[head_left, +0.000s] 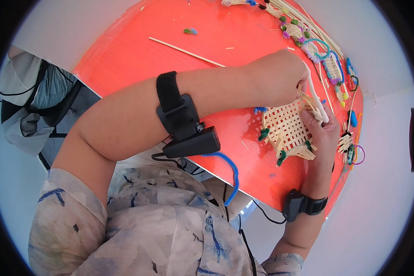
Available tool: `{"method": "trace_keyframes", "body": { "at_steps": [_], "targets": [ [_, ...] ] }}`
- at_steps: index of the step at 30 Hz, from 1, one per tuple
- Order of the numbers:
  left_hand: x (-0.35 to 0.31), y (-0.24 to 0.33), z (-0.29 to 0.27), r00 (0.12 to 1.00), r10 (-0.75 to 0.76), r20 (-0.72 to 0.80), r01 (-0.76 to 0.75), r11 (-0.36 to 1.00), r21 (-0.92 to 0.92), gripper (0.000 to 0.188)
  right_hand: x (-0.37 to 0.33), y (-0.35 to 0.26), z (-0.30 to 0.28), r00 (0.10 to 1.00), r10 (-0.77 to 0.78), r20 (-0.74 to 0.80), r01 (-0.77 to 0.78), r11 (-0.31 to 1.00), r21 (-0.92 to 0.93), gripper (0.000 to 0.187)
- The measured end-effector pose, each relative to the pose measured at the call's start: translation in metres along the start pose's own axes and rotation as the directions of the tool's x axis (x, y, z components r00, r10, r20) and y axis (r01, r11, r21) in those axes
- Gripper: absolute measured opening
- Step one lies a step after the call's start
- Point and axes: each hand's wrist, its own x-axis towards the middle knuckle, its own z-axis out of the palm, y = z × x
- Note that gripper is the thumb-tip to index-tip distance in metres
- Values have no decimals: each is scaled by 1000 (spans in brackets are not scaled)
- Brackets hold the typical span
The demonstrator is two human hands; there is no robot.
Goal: The recorder is weaving a small basket-like handicraft using bamboo strips and plastic twine.
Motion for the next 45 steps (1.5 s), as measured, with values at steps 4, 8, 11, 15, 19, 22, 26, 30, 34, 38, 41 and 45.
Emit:
{"method": "trace_keyframes", "body": {
  "at_steps": [4,8,11,15,19,22,26,30,34,38,41,45],
  "targets": [
    [0,0,1,998,-54,-37,56,997,57,6,-2,-3,10,1000,-30,-3,30,1000,0,17],
    [0,-3,3,1000,-12,-19,14,995,102,12,-6,-7,22,985,-139,-105,146,987,62,21],
    [-1,-2,4,1000,3,-9,-2,993,120,12,-2,9,11,979,-192,-75,197,977,76,22],
    [-3,-3,6,1000,14,-16,-12,993,118,11,0,11,7,983,-147,-111,149,989,8,18],
    [-4,-3,8,990,100,-98,-92,993,76,9,-1,9,7,982,-98,-164,101,995,7,14],
    [-2,-5,8,996,76,-47,-73,996,58,7,-2,9,5,988,-84,-130,89,995,35,10],
    [-2,-1,5,999,39,-33,-38,999,34,8,-3,8,5,987,-89,-135,98,993,62,10],
    [-1,-3,6,1000,-3,-27,4,1000,31,14,-2,11,5,986,-94,-136,103,993,63,12],
    [-1,-11,8,998,-2,-69,2,1000,1,18,0,14,3,986,-98,-131,107,992,60,13],
    [1,2,-5,993,-103,64,101,994,45,20,-1,10,4,982,-122,-142,132,989,64,13],
    [1,-1,-5,993,-92,75,89,995,45,20,0,9,5,984,-116,-138,125,991,53,13],
    [1,0,-2,995,-93,46,92,995,23,18,0,10,5,981,-133,-142,146,986,84,12]
  ]
}}
